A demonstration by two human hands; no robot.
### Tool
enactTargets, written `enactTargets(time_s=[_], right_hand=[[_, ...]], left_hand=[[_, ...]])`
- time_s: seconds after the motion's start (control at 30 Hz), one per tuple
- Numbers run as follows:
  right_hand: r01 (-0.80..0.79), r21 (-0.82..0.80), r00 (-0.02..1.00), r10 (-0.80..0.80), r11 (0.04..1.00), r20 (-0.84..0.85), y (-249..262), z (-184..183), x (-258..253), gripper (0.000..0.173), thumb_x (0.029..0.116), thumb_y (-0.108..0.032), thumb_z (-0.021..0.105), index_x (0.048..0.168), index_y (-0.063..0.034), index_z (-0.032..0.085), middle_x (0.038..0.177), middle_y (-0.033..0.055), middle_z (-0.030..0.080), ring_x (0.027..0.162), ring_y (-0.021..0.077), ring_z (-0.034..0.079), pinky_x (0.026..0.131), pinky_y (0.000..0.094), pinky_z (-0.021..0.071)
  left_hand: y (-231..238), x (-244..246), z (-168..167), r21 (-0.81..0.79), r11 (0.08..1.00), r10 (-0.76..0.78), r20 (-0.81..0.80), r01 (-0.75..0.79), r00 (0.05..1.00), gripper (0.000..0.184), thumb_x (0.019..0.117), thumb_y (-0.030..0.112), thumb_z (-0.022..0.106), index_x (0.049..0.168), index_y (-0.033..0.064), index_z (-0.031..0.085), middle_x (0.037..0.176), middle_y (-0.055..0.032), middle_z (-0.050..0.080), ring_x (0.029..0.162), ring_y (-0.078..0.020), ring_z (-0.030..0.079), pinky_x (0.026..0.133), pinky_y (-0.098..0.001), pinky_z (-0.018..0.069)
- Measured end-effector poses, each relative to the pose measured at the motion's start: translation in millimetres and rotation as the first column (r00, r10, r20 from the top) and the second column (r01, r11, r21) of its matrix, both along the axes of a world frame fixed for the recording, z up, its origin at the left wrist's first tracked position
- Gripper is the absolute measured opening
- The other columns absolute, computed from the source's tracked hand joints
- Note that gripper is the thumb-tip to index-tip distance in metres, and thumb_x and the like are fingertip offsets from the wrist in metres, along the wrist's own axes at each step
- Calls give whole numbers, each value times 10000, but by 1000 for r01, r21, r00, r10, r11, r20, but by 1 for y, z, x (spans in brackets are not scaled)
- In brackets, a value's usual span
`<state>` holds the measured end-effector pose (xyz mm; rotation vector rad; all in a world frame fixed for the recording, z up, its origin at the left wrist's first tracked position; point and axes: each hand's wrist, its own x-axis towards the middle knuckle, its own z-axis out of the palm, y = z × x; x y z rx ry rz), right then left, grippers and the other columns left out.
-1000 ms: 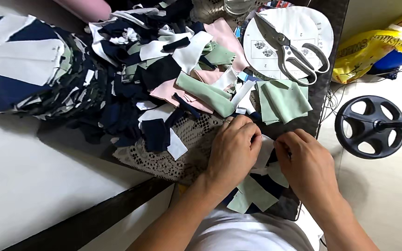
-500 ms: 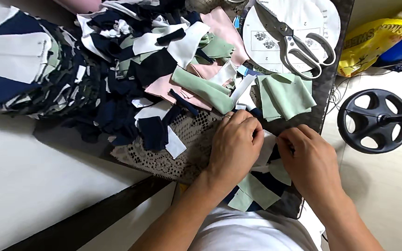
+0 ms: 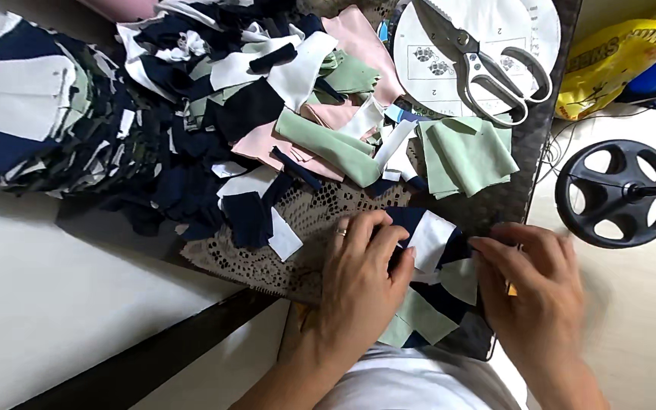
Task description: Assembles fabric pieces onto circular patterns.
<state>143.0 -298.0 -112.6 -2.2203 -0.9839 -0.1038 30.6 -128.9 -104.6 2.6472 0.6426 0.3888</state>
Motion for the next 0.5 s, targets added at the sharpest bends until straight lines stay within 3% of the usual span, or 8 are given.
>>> enactTargets(time_s=[0.1, 0.17, 0.33, 0.5], right_hand=[[-13, -47, 999, 15, 999, 41, 12, -5, -8, 226, 976, -305, 625, 1096, -212, 792, 1283, 165, 670, 1236, 397, 555, 989, 548, 411], [-6, -93, 998, 12, 996, 58, 16, -9, -8, 236, 957, -341, 642, 1106, -234, 790, 1354, 173, 638, 1282, 423, 525, 1001, 574, 386], [-8, -80, 1000, 7, 997, -20, 11, -9, -1, 232, 946, -298, 628, 1081, -187, 781, 1364, 164, 630, 1292, 421, 523, 1015, 599, 390], [66, 23, 997, -65, 998, -39, -2, -7, 4, 201, 970, -148, 558, 952, -134, 757, 1303, 165, 657, 1313, 367, 510, 1032, 519, 393]], left_hand=[[-2, -1, -3, -4, 1000, -1, 2, 1, 1000, 223, 926, 319, 646, 1020, 168, 780, 1141, -133, 674, 1038, -313, 621, 858, -437, 487], [-2, -1, -6, -10, 1000, -7, 16, 7, 1000, 224, 932, 313, 644, 1043, 190, 794, 1155, -140, 668, 1038, -311, 618, 868, -443, 482], [-1, -2, -7, -20, 1000, -13, 13, 13, 1000, 234, 932, 316, 633, 1061, 212, 799, 1159, -129, 674, 1054, -315, 619, 865, -451, 486], [-7, -4, -6, 11, 997, -72, 52, 71, 996, 285, 973, 300, 591, 1160, 175, 766, 1243, -132, 675, 1193, -348, 589, 946, -483, 465]])
